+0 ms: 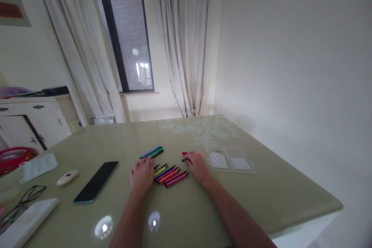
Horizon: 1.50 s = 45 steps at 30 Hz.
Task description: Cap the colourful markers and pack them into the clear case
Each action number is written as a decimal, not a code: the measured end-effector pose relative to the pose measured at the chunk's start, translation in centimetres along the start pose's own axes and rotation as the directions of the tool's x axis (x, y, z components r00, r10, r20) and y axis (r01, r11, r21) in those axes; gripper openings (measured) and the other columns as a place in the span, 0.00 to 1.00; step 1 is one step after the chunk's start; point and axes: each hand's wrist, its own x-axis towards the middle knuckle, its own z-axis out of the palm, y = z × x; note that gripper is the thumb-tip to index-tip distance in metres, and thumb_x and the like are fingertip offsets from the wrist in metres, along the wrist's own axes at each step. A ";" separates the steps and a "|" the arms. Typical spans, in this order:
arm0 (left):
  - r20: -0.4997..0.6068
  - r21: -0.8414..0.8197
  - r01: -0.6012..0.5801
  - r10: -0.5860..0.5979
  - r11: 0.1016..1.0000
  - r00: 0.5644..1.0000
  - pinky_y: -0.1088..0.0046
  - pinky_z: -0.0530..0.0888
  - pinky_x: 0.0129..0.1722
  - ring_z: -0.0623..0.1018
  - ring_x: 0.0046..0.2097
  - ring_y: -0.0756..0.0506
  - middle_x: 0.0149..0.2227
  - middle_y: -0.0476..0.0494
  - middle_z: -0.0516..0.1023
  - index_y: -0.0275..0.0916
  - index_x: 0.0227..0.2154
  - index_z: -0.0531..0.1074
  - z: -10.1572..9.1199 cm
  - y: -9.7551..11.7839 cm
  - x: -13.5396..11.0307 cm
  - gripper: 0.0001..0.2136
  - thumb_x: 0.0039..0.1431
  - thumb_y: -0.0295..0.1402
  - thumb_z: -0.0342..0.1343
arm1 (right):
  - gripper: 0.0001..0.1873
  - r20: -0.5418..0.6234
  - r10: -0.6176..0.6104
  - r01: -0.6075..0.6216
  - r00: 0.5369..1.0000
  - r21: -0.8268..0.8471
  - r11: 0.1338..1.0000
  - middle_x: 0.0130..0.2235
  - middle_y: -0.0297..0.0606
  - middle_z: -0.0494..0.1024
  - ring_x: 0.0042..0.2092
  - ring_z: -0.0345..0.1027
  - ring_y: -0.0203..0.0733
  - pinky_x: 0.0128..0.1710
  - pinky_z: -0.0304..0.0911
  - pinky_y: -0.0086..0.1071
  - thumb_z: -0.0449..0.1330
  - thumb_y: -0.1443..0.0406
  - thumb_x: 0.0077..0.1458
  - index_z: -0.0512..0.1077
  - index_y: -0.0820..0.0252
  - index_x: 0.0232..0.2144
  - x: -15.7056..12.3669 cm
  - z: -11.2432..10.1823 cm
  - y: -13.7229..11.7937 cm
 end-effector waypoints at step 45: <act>-0.033 -0.315 -0.533 0.552 0.785 0.833 0.67 0.71 0.48 0.80 0.43 0.43 0.38 0.45 0.83 0.44 0.37 0.76 0.2 5.4 -2.3 0.12 0.70 0.31 0.47 | 0.14 -0.088 -0.483 0.490 0.871 0.098 0.866 0.45 0.40 0.85 0.46 0.78 0.43 0.51 0.70 0.34 0.58 0.62 0.69 0.79 0.53 0.52 0.1 -0.5 -0.3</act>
